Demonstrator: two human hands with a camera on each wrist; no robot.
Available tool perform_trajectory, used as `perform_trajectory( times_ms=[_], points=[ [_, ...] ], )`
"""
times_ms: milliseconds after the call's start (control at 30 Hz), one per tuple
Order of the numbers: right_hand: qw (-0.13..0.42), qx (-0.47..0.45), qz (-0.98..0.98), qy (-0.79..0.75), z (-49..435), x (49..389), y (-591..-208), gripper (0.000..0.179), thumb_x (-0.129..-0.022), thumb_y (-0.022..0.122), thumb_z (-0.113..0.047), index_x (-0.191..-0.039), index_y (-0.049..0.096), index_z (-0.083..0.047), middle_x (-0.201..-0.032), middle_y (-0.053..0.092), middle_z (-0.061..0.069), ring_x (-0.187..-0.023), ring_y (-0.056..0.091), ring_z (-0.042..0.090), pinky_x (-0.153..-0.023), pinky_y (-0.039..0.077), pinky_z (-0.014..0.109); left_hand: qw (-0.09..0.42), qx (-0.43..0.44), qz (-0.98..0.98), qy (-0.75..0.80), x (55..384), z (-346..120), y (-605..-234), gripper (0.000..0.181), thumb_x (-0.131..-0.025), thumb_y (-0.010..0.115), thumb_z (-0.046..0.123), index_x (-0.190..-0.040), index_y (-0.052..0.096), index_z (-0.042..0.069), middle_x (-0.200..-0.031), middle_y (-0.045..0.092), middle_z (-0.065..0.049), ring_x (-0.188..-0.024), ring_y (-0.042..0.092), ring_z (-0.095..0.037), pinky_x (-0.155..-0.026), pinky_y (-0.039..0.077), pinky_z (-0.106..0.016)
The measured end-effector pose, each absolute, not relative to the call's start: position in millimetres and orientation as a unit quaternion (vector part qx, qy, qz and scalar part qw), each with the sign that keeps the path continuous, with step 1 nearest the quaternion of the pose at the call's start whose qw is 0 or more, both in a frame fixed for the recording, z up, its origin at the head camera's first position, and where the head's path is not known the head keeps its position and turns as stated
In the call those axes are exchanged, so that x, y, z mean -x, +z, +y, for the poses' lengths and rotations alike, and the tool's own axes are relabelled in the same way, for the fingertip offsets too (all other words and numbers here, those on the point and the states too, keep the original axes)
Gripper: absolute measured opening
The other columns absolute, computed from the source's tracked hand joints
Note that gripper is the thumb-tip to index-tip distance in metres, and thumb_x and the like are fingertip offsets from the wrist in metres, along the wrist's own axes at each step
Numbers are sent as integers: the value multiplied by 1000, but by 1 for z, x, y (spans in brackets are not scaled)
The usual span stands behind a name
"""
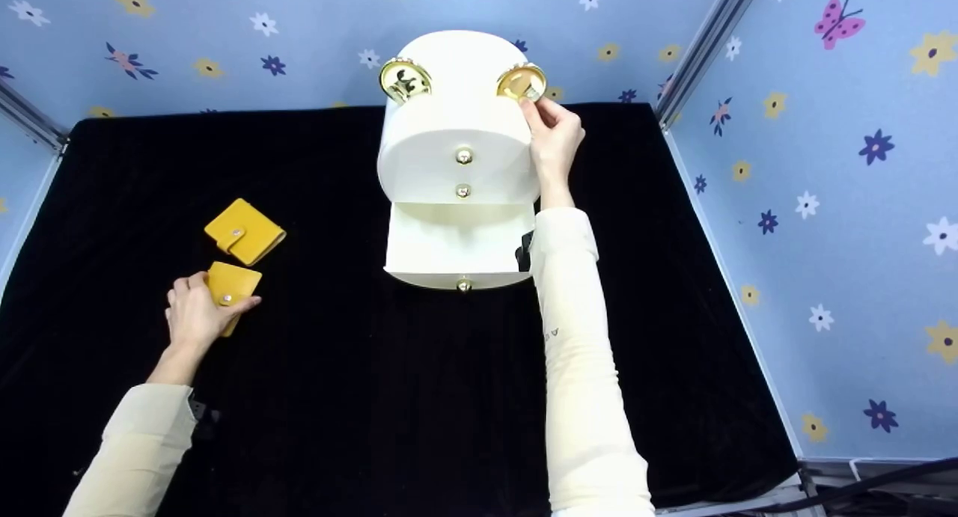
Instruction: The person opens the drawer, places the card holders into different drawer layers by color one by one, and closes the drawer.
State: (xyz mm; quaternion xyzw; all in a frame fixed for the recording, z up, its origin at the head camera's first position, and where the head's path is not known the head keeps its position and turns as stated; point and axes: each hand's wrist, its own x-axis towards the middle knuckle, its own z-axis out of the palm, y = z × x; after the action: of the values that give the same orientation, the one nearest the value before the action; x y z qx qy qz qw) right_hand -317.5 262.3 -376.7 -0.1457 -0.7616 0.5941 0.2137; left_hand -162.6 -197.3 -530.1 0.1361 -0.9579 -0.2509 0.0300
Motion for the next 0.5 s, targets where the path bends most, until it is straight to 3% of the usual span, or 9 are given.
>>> perform_trajectory(
  times_ms=[233, 500],
  points=[
    [214, 146, -765, 590, 262, 317, -376, 30, -73, 72, -28, -98, 70, -12, -92, 67, 6, -75, 63, 10, -68, 48, 20, 17, -171, -958, -231, 162, -195, -530, 94, -59, 78, 44, -122, 35, -11, -110, 38, -30, -98, 37, -43, -80, 33, -55],
    [213, 146, -760, 596, 262, 317, -376, 29, -72, 73, -27, -97, 70, -11, -91, 67, 6, -74, 63, 10, -68, 48, 20, 1, -193, -953, -234, 162, -193, -528, 95, -60, 77, 44, -127, 33, -7, -115, 37, -28, -102, 36, -43, -81, 31, -57]
  ],
)
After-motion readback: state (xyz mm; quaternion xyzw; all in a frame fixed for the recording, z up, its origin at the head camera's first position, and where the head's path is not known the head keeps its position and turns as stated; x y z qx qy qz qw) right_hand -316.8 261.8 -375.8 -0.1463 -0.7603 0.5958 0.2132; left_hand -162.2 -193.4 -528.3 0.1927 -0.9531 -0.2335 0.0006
